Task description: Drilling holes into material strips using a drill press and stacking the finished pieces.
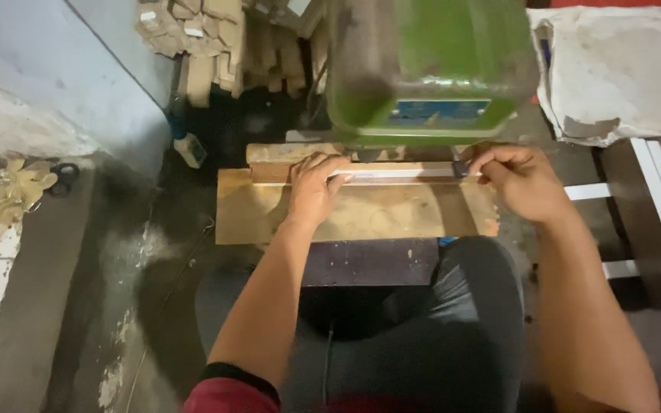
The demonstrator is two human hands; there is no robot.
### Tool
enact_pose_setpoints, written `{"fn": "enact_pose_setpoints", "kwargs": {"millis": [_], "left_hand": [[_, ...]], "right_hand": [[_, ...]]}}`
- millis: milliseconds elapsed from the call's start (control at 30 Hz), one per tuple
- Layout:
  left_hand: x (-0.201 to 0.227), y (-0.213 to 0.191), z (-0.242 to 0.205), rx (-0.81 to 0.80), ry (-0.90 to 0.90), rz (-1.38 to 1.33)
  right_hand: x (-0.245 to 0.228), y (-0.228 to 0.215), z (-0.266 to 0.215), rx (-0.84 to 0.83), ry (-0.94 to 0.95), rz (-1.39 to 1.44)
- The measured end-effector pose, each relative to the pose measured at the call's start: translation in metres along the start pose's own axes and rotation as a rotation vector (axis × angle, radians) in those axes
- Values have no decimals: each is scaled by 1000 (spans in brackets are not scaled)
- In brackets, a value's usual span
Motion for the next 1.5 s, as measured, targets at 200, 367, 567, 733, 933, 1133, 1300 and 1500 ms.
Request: {"fn": "enact_pose_setpoints", "kwargs": {"millis": [200, 367, 567, 733, 933, 1133, 1300, 1500], "left_hand": [[7, -6, 6, -66, 8, 69], [-21, -34, -6, -173, -116, 267], [-56, -97, -33, -43, -76, 362], [-72, -171, -38, -99, -37, 477], [-104, -185, -49, 61, -237, 745], [-3, -95, -22, 119, -25, 571], [32, -19, -12, -14, 7, 387], [24, -1, -15, 154, -44, 399]], "right_hand": [[118, -37, 19, 162, -272, -994], [157, -30, 24, 77, 21, -832], [17, 31, -7, 24, -153, -536], [37, 98, 12, 82, -284, -737], [27, 135, 27, 163, -352, -416], [24, 131, 24, 252, -435, -273], [14, 130, 24, 271, -402, -322], [22, 126, 20, 289, -430, -301]]}}
Point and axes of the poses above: each hand's wrist, its own z-axis towards the middle knuckle, its own y-axis out of the palm, x = y × z, the point moved 10 cm from there along z, towards the middle knuckle
